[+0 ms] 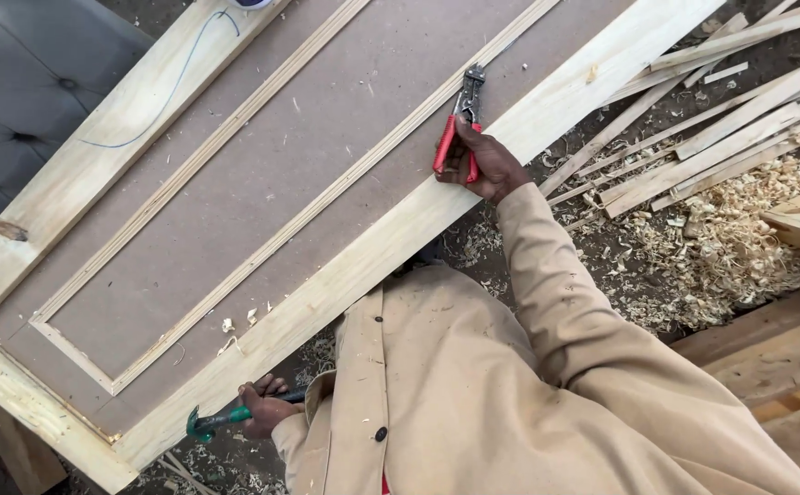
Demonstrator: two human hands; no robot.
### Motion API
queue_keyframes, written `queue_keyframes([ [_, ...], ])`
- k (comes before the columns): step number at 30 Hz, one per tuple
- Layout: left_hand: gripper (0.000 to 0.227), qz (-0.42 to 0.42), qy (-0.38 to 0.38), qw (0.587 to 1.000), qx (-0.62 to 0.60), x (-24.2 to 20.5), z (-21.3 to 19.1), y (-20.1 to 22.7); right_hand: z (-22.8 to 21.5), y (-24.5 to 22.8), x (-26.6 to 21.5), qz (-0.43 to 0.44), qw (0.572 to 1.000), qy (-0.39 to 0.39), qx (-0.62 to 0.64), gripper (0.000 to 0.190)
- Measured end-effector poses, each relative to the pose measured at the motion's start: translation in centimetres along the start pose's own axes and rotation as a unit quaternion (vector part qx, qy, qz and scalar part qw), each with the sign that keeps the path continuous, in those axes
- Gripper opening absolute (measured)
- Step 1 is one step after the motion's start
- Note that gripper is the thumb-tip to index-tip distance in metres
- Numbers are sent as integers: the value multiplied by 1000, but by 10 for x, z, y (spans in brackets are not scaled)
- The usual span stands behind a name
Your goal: The person is nailing and adjusting decorative wooden strips onto a panel using a hammer and pliers.
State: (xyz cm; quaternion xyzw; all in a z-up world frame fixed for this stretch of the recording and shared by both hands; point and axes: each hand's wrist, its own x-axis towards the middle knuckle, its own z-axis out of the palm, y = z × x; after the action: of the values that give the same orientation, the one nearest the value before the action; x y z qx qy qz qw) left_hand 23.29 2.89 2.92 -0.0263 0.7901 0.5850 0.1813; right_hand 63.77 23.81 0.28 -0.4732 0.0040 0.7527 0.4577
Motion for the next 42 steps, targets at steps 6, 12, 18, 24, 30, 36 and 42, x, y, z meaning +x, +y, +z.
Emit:
queue_keyframes([
  [6, 14, 6, 21, 999, -35, 6, 16, 18, 4, -5, 5, 2, 1000, -18, 16, 42],
  [12, 7, 0, -40, 999, 0, 10, 43, 41, 18, -4, -6, 4, 980, -117, 160, 37],
  [18, 7, -6, -68, 998, 3, 24, 58, 55, 32, 18, 23, -58, 987, -49, 143, 44],
  [24, 10, 11, -36, 999, -25, 28, 54, 56, 114, 15, -51, -97, 883, 171, -426, 30],
  [30, 7, 5, -36, 999, -9, 6, 70, 45, 134, -16, -23, -144, 904, 102, -388, 39],
  [36, 10, -35, -39, 998, 36, -63, 94, 52, 120, -58, 59, -42, 978, 32, -202, 35],
  [42, 18, -14, -42, 999, 29, -102, 78, 11, 108, -72, 90, 23, 988, 31, -152, 33],
])
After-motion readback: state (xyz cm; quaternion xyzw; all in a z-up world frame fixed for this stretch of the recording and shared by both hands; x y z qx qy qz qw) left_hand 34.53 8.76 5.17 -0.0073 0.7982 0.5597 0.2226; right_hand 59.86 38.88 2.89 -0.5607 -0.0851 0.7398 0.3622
